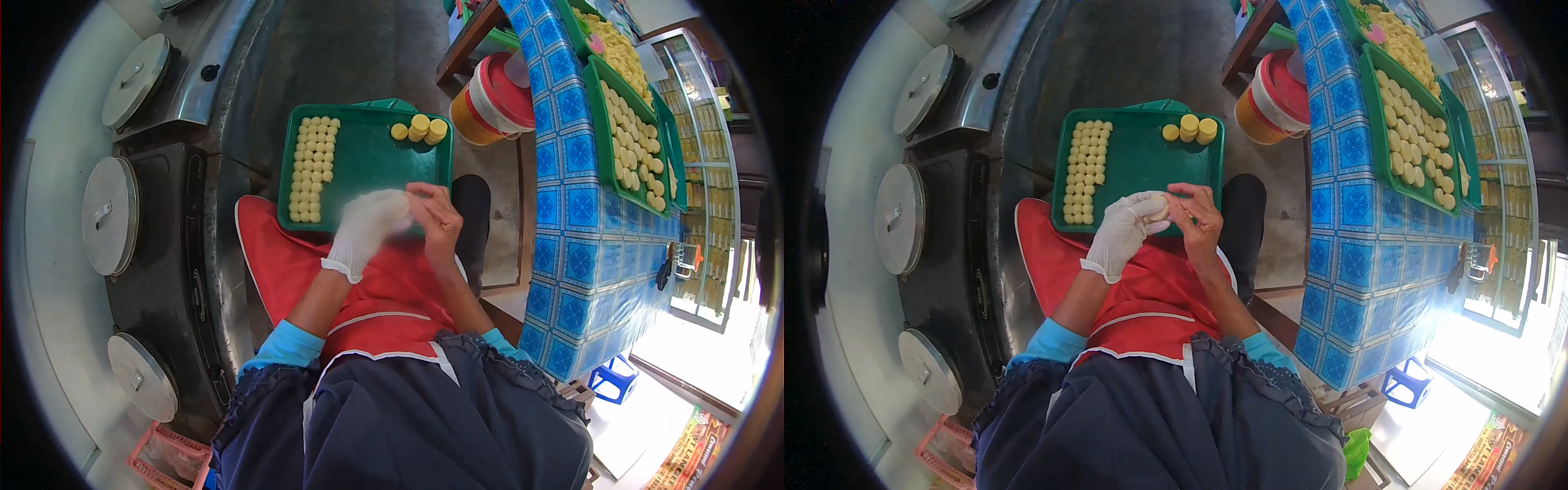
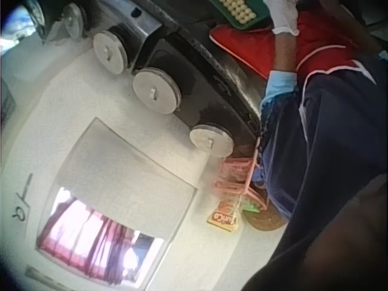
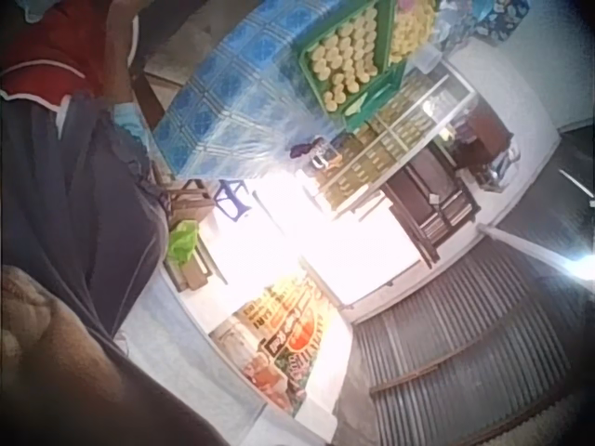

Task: The person rolls small pieces of dough by hand, places them on a tray, and then uses a spatula to transfer cooked pastries from a stovetop griddle to a separate tray.

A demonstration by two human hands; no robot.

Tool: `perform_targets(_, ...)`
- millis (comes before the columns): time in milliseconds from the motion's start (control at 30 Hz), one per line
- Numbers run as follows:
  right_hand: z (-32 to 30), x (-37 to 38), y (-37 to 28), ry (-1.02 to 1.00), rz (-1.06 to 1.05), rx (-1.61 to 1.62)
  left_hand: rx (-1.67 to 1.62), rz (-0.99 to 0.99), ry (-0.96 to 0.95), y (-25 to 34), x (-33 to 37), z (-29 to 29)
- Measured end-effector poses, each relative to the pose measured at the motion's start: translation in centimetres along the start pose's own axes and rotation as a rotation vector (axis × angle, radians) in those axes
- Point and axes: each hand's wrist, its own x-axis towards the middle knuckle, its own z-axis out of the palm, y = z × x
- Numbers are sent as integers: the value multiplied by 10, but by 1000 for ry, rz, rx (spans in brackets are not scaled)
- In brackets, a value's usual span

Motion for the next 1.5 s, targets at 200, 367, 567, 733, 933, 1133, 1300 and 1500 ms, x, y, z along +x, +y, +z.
perform_targets(200,-21,7,22,-9,338,598,16,-43,-64,4,-3,17)
perform_targets(367,-11,8,23,91,347,468,115,22,-31,18,-7,27)
perform_targets(567,-7,-3,1,63,-314,-312,110,68,9,16,-12,33)
perform_targets(733,-12,-3,-10,22,-465,-438,374,288,-111,-2,0,11)
perform_targets(933,-8,-9,6,73,-75,57,359,328,-154,-5,3,20)
perform_targets(1133,6,-15,-11,-116,-492,-579,135,248,-94,3,-7,17)
perform_targets(1300,33,-24,-14,-107,-80,286,-173,116,53,10,-7,47)
perform_targets(1500,33,26,-24,170,4,267,126,344,-99,-13,-6,63)
